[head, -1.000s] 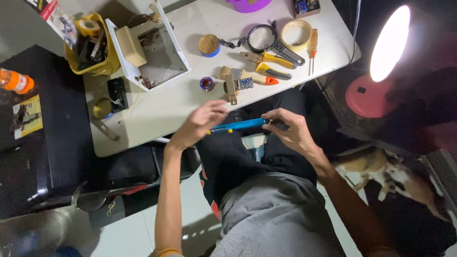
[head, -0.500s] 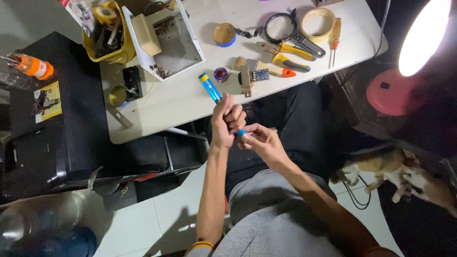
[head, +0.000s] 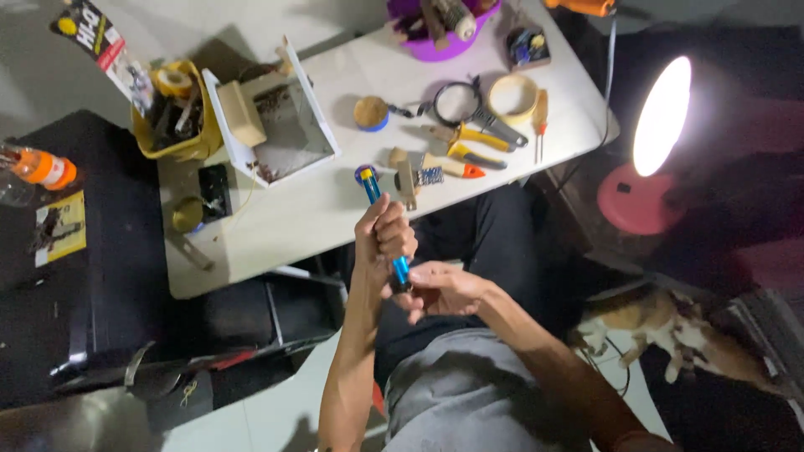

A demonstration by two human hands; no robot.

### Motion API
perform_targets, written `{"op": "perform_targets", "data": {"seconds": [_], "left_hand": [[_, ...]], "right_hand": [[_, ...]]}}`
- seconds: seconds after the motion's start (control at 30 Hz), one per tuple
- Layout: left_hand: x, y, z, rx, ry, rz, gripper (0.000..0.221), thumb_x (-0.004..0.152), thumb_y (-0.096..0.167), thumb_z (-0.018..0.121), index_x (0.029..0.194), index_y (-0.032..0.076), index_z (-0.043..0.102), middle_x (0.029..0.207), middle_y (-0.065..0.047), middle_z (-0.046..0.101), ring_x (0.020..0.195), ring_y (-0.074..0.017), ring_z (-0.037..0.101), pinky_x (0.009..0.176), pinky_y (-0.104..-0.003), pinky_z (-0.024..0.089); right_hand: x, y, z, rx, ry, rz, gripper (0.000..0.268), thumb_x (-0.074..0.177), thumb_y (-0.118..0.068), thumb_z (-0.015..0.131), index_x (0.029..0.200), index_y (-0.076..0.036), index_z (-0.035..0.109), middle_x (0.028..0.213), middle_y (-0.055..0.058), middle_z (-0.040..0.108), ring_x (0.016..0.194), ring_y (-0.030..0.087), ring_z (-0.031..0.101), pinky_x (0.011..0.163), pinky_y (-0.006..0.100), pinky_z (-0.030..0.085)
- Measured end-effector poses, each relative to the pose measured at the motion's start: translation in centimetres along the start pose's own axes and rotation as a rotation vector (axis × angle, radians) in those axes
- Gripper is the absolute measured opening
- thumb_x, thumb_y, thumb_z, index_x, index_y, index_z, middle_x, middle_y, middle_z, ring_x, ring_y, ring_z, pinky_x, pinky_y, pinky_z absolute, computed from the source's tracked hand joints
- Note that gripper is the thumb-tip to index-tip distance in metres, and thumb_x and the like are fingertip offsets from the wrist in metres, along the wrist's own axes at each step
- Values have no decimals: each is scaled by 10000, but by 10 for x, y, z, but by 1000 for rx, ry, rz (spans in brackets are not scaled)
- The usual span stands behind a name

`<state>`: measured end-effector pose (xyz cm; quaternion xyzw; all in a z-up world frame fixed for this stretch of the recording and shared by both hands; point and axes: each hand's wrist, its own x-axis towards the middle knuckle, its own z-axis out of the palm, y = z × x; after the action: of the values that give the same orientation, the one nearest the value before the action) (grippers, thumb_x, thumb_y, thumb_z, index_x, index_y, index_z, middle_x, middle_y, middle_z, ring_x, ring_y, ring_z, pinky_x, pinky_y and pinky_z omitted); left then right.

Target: The person is disassembling and repairing a manual desoldering pump at a workbench, using pliers to remove internal components.

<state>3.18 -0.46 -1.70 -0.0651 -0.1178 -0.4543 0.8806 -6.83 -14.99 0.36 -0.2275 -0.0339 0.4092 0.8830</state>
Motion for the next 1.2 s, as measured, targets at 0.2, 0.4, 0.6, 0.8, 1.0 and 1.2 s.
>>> {"op": "perform_targets", "data": {"seconds": [0.2, 0.4, 0.6, 0.8, 1.0, 1.2], "left_hand": [[22, -9, 27, -39, -148, -102, 498, 1053, 510, 489, 686, 190, 384, 455, 83, 250, 317, 7, 229, 313, -141, 262], [33, -16, 42, -129, -146, -156, 440, 1028, 536, 536, 828, 180, 372, 504, 100, 270, 343, 22, 242, 348, -130, 292], [21, 3, 15, 74, -18, -60, 482, 1033, 650, 430, 959, 174, 409, 516, 75, 310, 345, -18, 253, 355, -160, 351], [13, -5, 22, 153, 141, 25, 640, 941, 784, 457, 1014, 149, 465, 524, 89, 293, 357, -7, 244, 332, -156, 257], [13, 2, 22, 598, 384, 133, 403, 1043, 599, 458, 925, 215, 430, 514, 134, 163, 365, 6, 135, 310, -147, 189], [22, 1, 50, 1076, 754, 359, 384, 1002, 509, 620, 841, 217, 430, 469, 74, 219, 298, -32, 218, 306, -164, 218]], "right_hand": [[7, 20, -36, 116, -366, 21, 376, 1110, -364, 434, 1242, -91, 657, 1193, 293, 600, 960, 319, 648, 900, 488, 622], [9, 25, -23, 8, -262, -95, 506, 1092, -410, 416, 1351, -4, 572, 1154, 254, 617, 895, 316, 624, 850, 424, 570], [15, 47, -47, 106, -5, -230, 307, 1063, -233, 512, 1135, 56, 584, 859, 180, 593, 730, 277, 560, 717, 417, 487], [5, 41, -69, -82, 139, -108, 421, 1046, -349, 550, 1130, 57, 623, 887, 230, 683, 735, 290, 646, 713, 417, 529], [-1, 25, -54, -49, 130, -12, 848, 981, -757, 307, 1295, -18, 580, 1096, 222, 628, 943, 339, 619, 907, 455, 476], [-1, 31, -66, -300, 62, -22, 640, 1064, -551, 359, 1452, -67, 516, 1089, 156, 701, 929, 241, 644, 888, 361, 435]]}}
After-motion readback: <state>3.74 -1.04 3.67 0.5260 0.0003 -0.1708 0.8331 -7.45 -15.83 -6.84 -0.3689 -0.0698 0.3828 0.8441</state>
